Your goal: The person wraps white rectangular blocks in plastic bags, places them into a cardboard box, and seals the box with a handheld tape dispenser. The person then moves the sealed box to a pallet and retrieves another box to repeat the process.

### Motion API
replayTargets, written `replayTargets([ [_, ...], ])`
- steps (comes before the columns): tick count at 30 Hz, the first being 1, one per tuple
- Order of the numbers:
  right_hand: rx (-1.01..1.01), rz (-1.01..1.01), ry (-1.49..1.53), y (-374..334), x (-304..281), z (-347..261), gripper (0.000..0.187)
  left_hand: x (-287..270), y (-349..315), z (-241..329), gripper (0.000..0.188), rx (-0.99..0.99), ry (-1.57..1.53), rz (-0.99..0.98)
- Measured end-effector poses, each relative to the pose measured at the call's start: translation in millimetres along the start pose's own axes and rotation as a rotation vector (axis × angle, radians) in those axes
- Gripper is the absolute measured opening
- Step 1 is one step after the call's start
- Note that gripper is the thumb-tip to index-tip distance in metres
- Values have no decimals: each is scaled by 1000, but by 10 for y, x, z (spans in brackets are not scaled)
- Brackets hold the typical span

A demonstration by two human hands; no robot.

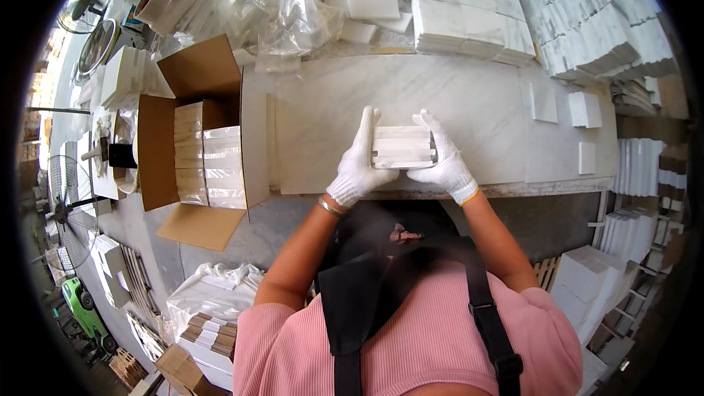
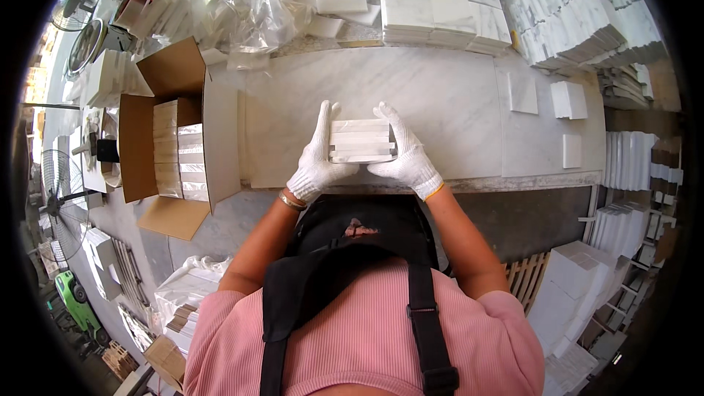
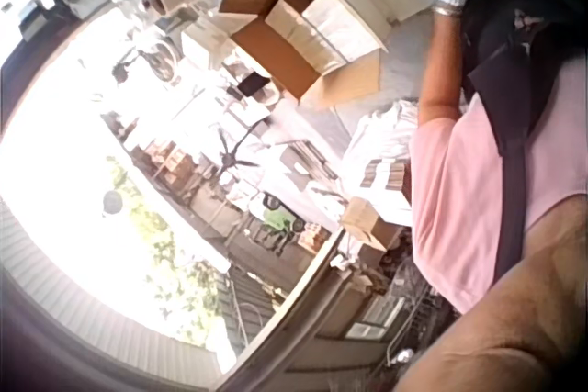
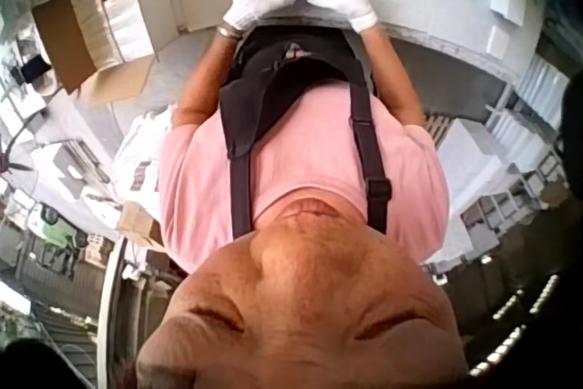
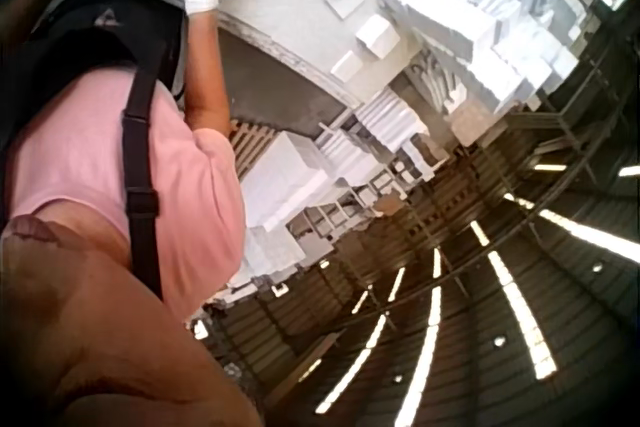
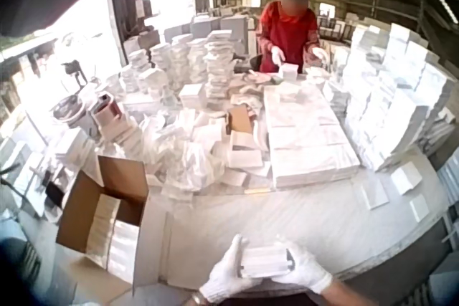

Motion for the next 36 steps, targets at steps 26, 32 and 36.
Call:
replayTargets([
  [26,-310,-120,-874,280,-204,-564,78,-287,162,545,74,184,549,-209],
  [32,-481,-80,-831,298,-178,-540,74,-294,207,597,62,245,605,-256],
  [36,-486,-185,-814,280,-216,-631,78,-299,75,716,64,193,600,-284],
])
Point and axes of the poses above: each hand's wrist, its own y-axis towards the middle knuckle, its own x-axis out of the palm, z = x × y, the point moved 3 cm from there along y, towards the middle knuckle, and after that the axes turned 5 degrees about x, right-handed, at the moved point
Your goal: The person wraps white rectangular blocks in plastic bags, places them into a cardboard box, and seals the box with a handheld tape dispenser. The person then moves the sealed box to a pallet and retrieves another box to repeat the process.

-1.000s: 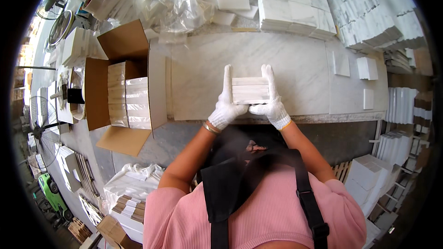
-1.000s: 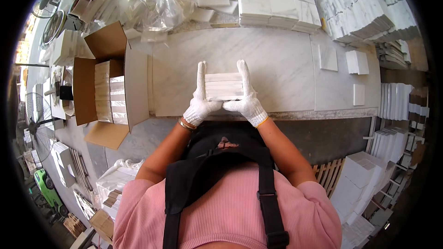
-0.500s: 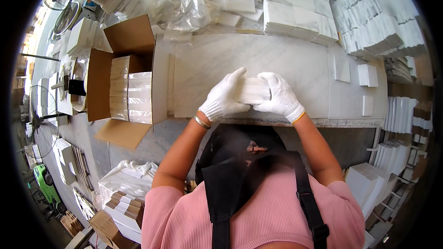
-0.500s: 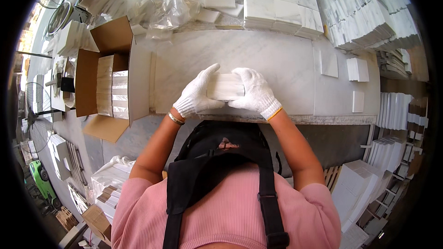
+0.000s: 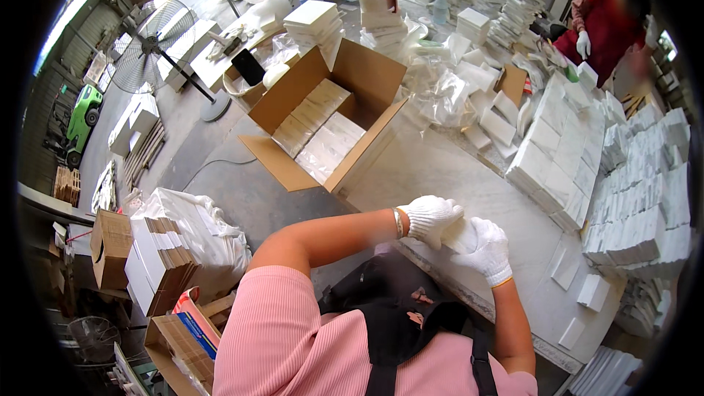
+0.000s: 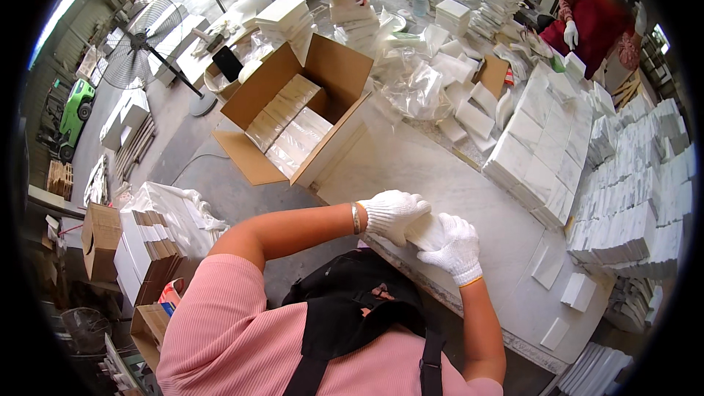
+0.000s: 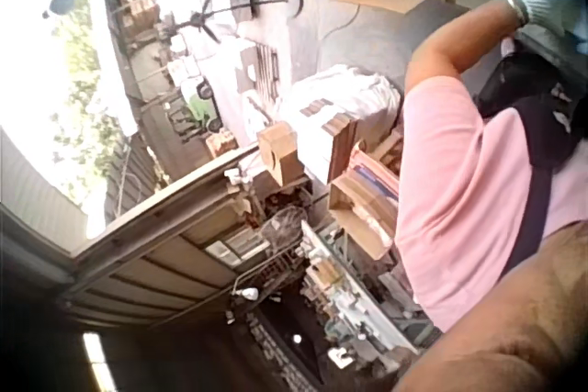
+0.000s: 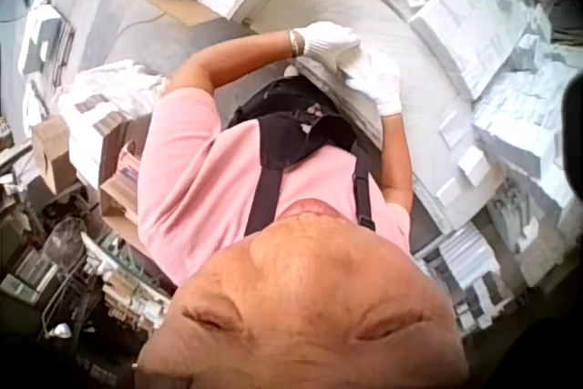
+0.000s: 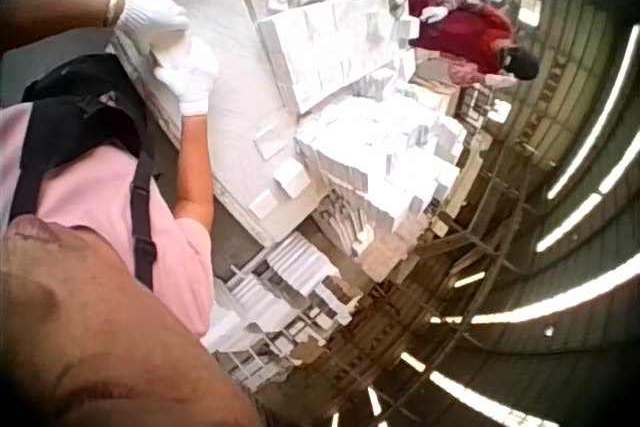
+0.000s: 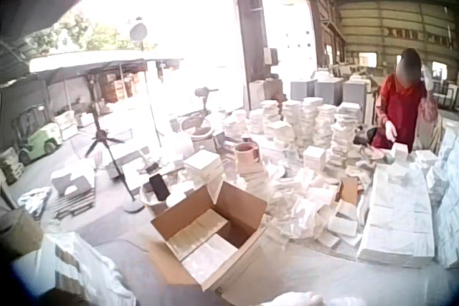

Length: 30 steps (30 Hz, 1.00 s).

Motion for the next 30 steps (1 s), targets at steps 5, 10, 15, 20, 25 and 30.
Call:
replayTargets([
  [5,-91,-46,29,166,-668,-479,77,-634,-293,352,64,-41,-27,-2],
  [10,-209,130,-6,811,-1281,-1168,75,-1726,-606,234,73,55,102,89],
  [15,-210,276,-3,1716,-1290,-1732,73,-2655,-907,-343,81,118,289,187],
  [20,-173,194,-5,2608,-709,-2011,74,-2858,-1140,-1344,75,59,238,119],
  [25,-75,85,-38,2999,-140,-1974,73,-2684,-1094,-2103,76,117,161,91],
  [30,34,-7,-49,3148,22,-1914,70,-2551,-930,-2409,75,136,115,32],
])
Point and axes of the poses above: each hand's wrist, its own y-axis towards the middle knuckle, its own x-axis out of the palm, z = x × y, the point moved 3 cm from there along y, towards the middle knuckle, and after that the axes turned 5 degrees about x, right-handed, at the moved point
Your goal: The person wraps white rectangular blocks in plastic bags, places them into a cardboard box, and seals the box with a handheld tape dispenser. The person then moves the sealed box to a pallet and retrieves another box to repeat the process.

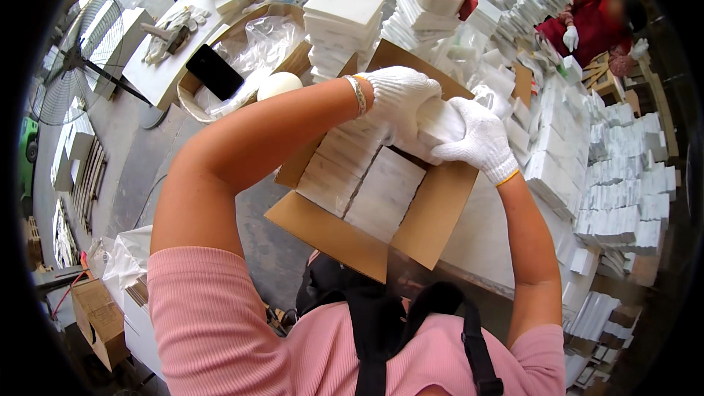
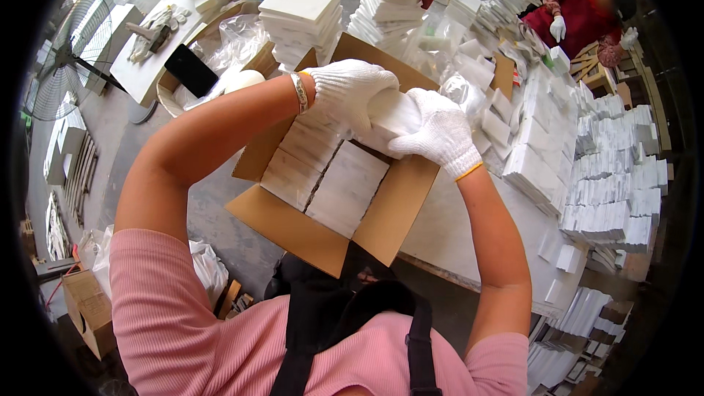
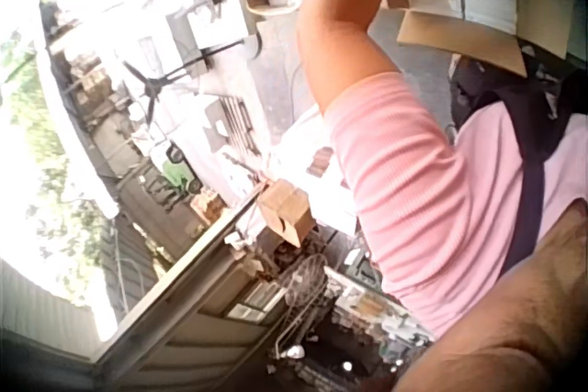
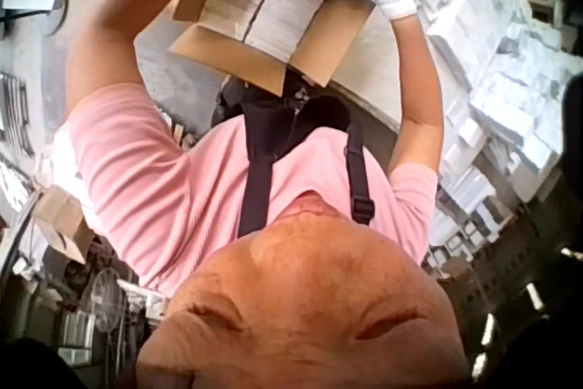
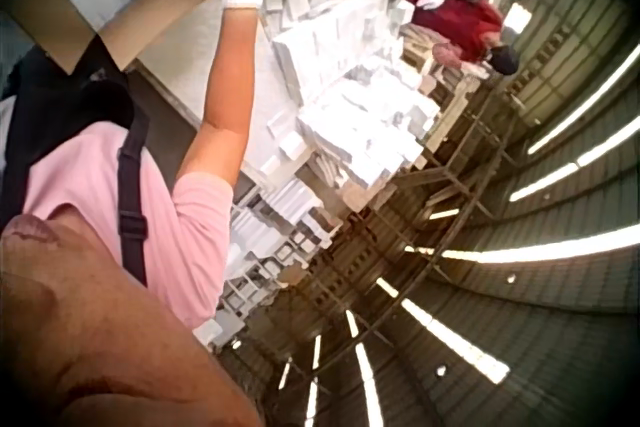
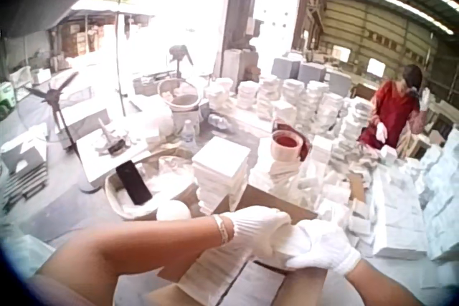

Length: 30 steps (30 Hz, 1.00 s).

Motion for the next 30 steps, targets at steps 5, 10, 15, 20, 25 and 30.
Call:
replayTargets([
  [5,23,-43,-49,46,87,39,68,106,35,-135,74,15,-5,-1],
  [10,73,-96,-114,99,244,-26,63,111,-31,-169,67,-38,1,-90],
  [15,101,-224,-296,17,441,40,59,357,41,-158,65,-23,135,-123],
  [20,17,-286,-409,-60,640,93,53,655,83,-234,47,17,312,-249],
  [25,-51,-270,-496,-125,684,133,41,645,120,-215,45,-15,303,-328],
  [30,-87,-268,-277,-256,585,242,49,739,-65,-127,61,-98,176,-69],
])
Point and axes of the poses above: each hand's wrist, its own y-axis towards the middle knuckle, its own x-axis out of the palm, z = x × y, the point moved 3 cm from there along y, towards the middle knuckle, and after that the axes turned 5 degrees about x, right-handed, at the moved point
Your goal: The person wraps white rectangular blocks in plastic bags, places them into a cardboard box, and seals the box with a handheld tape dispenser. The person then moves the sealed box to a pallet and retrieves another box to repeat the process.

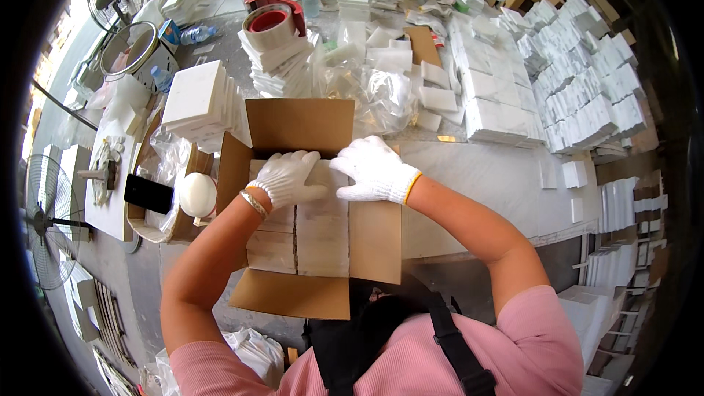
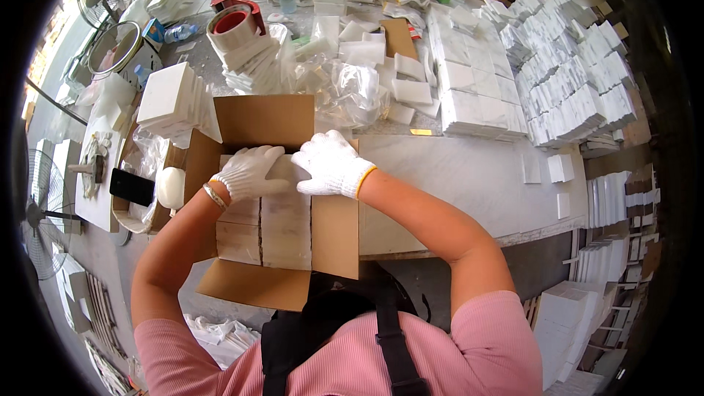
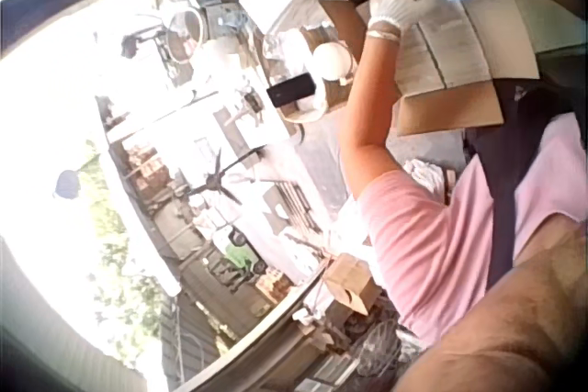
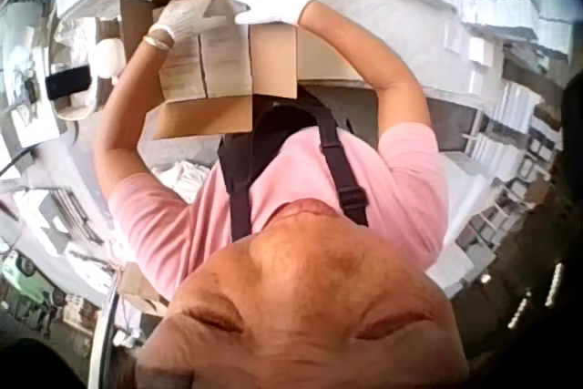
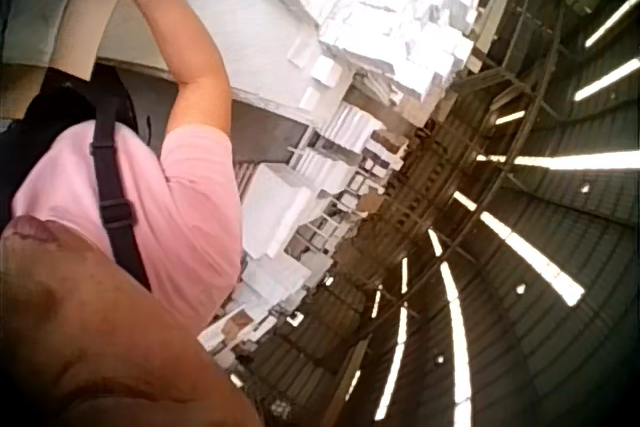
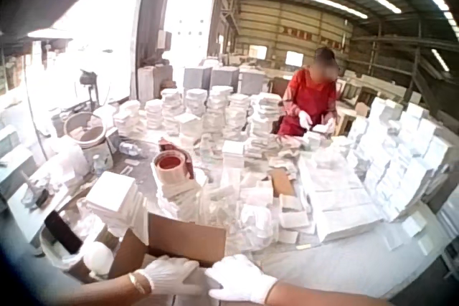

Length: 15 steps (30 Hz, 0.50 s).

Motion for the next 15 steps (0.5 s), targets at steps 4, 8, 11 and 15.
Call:
replayTargets([
  [4,83,377,602,-387,-355,578,36,237,-147,181,71,-29,133,282],
  [8,497,475,594,-589,-105,1896,37,345,-113,282,70,-136,190,351],
  [11,682,294,292,-613,316,2753,56,355,-51,313,68,-176,163,338],
  [15,580,222,47,-422,570,3084,65,347,-102,345,65,-209,159,335],
])
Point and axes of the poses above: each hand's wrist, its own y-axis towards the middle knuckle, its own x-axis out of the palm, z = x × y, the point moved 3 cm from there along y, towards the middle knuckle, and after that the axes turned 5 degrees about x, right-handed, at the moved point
